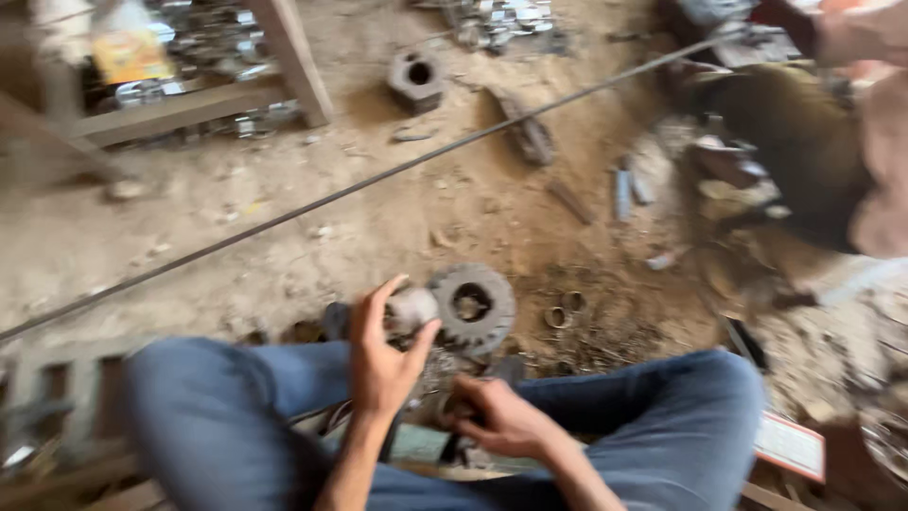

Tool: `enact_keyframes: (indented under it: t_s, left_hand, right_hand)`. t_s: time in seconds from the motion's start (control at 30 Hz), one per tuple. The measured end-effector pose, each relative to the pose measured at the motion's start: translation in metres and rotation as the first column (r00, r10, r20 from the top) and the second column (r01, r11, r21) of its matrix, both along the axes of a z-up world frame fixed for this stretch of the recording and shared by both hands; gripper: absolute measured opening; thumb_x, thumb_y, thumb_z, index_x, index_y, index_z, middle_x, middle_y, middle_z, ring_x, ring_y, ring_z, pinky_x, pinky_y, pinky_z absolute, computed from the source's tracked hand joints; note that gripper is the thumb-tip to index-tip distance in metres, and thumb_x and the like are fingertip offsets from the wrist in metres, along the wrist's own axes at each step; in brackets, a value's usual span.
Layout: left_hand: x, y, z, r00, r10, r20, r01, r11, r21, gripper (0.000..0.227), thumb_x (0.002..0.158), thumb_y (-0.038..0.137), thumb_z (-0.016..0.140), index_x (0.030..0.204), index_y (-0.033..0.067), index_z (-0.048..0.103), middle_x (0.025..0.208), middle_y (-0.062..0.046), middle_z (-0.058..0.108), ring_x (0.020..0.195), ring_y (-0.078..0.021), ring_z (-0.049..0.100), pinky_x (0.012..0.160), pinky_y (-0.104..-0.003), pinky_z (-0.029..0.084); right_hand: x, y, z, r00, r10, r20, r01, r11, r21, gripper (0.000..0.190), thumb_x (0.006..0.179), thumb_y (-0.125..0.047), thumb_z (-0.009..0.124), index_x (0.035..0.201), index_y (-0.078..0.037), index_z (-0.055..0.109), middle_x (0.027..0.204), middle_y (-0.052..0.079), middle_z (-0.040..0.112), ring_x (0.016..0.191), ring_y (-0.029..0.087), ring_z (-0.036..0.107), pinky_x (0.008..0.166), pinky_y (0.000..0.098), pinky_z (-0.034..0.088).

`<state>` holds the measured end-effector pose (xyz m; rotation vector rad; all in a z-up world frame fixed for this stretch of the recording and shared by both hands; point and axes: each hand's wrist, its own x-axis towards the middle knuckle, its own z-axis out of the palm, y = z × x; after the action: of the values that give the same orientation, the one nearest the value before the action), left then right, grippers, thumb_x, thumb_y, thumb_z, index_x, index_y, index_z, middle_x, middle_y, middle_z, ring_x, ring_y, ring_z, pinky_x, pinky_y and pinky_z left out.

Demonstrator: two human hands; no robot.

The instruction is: The person sits on the ground and uses a hammer to tap small metal rings into the holes of a larger gear-like metal part. They repeatedly pick up rings, place them, and strike them to secure them into the assembly.

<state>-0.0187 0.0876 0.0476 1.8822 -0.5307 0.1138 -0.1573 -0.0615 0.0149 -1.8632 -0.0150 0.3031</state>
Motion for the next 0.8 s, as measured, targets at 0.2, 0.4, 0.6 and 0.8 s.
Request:
enact_keyframes:
  t_s: [0.2, 0.4, 0.6, 0.8]
  left_hand:
    - [0.004, 0.005, 0.011, 0.983, 0.117, 0.142, -0.145, 0.966, 0.213, 0.059, 0.069, 0.014, 0.085, 0.125, 0.0108, 0.066, 0.112, -0.011, 0.069, 0.102, -0.0281, 0.067, 0.086, -0.043, 0.051]
    - [0.008, 0.016, 0.002, 0.991, 0.115, -0.062, -0.102, 0.978, 0.183, 0.056, 0.078, 0.015, 0.087, 0.128, 0.0043, 0.066, 0.107, -0.017, 0.068, 0.097, -0.0255, 0.063, 0.085, -0.037, 0.051]
    - [0.0, 0.005, -0.028, 0.853, -0.158, -0.497, 0.064, 0.977, -0.202, 0.066, 0.075, 0.014, 0.083, 0.134, 0.0017, 0.057, 0.104, -0.011, 0.076, 0.091, -0.0166, 0.072, 0.077, -0.03, 0.059]
    - [-0.003, -0.001, -0.023, 0.941, -0.128, -0.314, 0.127, 0.992, -0.022, 0.065, 0.07, 0.011, 0.085, 0.129, 0.0012, 0.06, 0.11, -0.013, 0.07, 0.095, -0.0192, 0.072, 0.084, -0.031, 0.058]
  right_hand:
    - [-0.012, -0.022, 0.028, 0.946, -0.306, 0.105, 0.309, 0.951, -0.022, 0.013, 0.083, -0.007, 0.071, 0.09, -0.002, 0.061, 0.07, 0.008, 0.059, 0.063, 0.014, 0.053, 0.06, 0.0307, 0.047]
    - [-0.025, -0.033, 0.0, 0.694, -0.694, 0.193, 0.69, 0.717, 0.098, 0.011, 0.096, -0.012, 0.07, 0.097, -0.001, 0.07, 0.065, 0.003, 0.052, 0.058, 0.008, 0.044, 0.054, 0.0268, 0.035]
    - [-0.013, -0.046, -0.024, 0.607, -0.79, -0.088, 0.764, 0.55, 0.337, 0.014, 0.1, -0.013, 0.064, 0.107, -0.002, 0.069, 0.071, -0.001, 0.064, 0.057, 0.004, 0.053, 0.051, 0.0227, 0.042]
    - [-0.014, -0.055, -0.03, 0.56, -0.814, -0.155, 0.803, 0.488, 0.341, 0.018, 0.099, -0.016, 0.064, 0.109, -0.003, 0.071, 0.073, 0.003, 0.074, 0.053, 0.004, 0.05, 0.048, 0.0222, 0.039]
